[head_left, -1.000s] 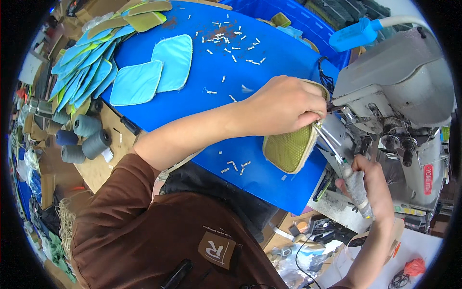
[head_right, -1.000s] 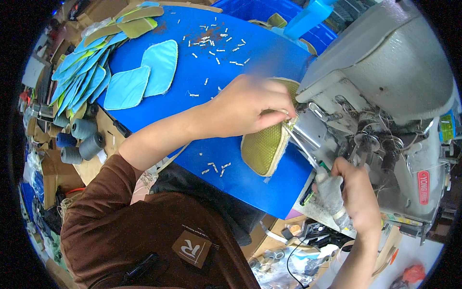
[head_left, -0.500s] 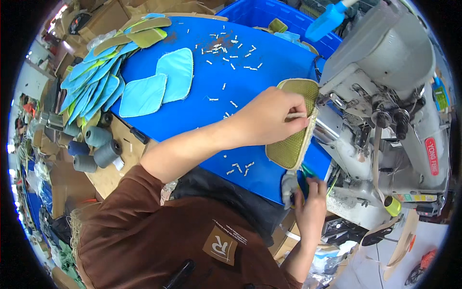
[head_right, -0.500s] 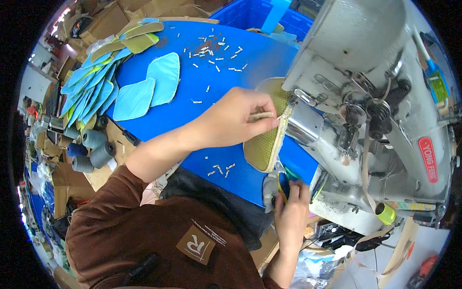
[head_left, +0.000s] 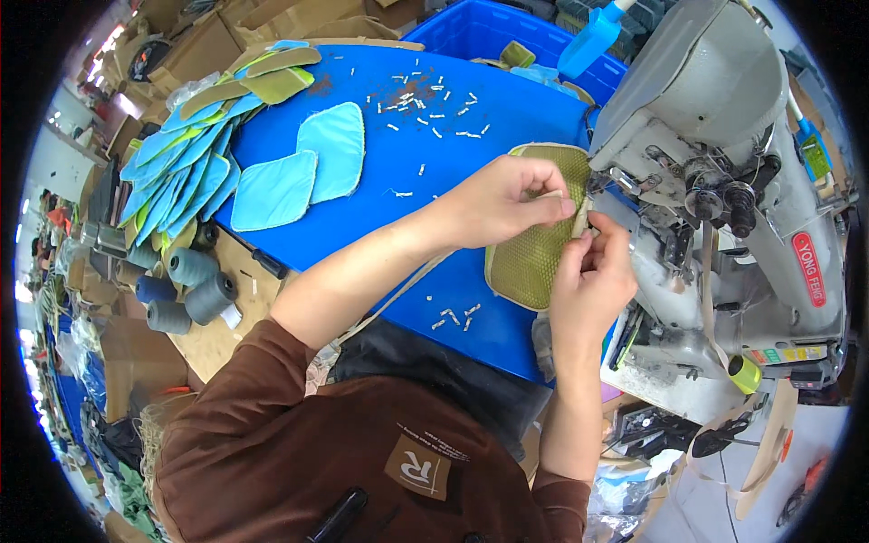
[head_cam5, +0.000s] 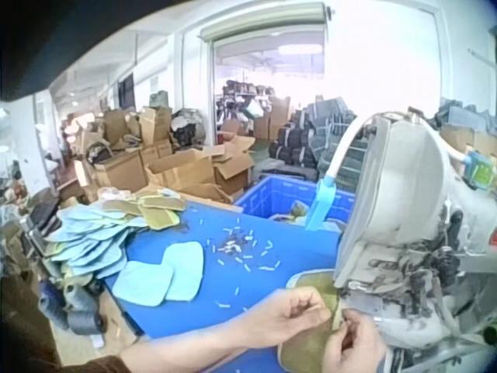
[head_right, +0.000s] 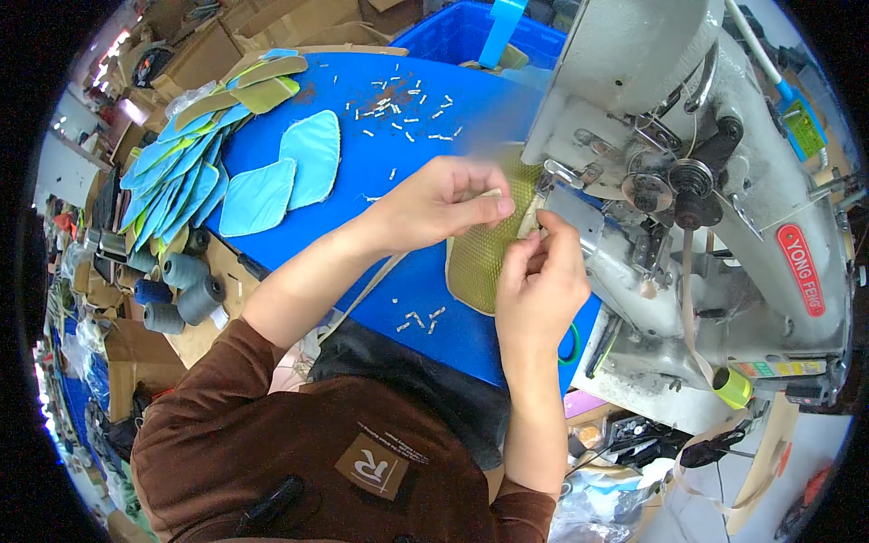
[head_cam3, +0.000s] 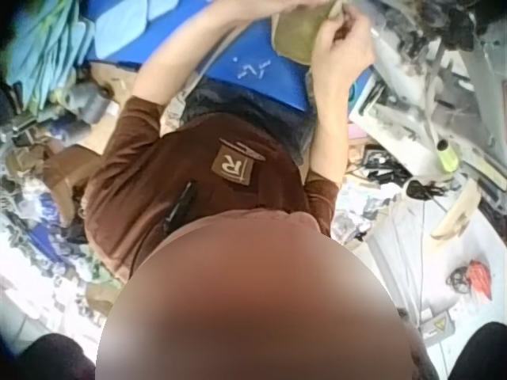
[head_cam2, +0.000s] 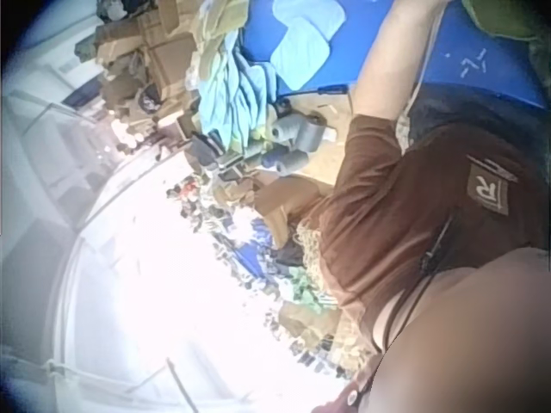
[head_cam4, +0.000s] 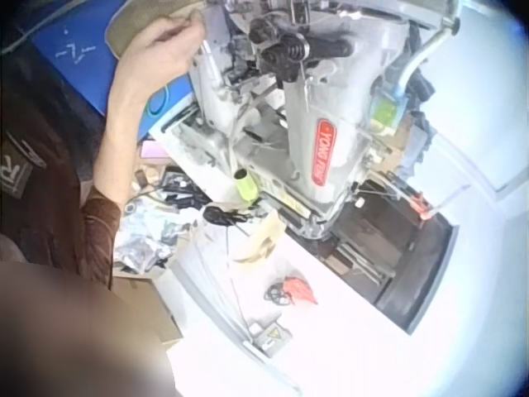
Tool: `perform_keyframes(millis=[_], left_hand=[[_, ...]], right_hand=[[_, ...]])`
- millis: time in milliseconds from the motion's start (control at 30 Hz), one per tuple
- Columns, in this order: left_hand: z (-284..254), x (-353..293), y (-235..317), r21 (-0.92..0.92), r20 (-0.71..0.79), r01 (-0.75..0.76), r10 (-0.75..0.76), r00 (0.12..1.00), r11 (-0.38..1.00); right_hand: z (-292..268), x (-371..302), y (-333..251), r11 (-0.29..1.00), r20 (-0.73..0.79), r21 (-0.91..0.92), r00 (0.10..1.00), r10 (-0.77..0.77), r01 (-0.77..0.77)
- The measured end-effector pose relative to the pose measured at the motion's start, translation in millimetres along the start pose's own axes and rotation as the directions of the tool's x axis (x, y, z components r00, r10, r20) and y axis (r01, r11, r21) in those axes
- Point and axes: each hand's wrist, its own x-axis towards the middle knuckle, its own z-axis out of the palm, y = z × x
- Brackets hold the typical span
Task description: The operator is sewing decorative piping onto a green fabric or leather panel using an industrial sewing machine.
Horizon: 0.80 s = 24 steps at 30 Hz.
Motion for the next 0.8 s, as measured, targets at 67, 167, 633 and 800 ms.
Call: perform_keyframes(millis=[67, 167, 633, 800], left_hand=[[4, 1, -2, 0.095, -0.104, -0.267, 0.277, 0.955, 0.959], [0, -2, 8, 0.513, 0.091, -0.386, 0.398, 0.913, 0.767], [-3, 14, 23, 0.643, 0.347, -0.558, 0.449, 0.823, 0.525], [-4, 16, 32, 0.698, 0.434, -0.561, 0.361, 0.825, 0.444]], right_hand=[[-1, -2, 0, 1.0, -0.046, 0.007, 0.999, -0.015, 0.016], [-13, -4, -1, 0.989, 0.048, 0.123, 0.996, 0.073, -0.078], [-32, 0, 23, 0.963, 0.161, 0.271, 0.986, -0.051, 0.006], [-35, 3, 24, 0.933, 0.189, 0.36, 0.979, -0.069, -0.004]])
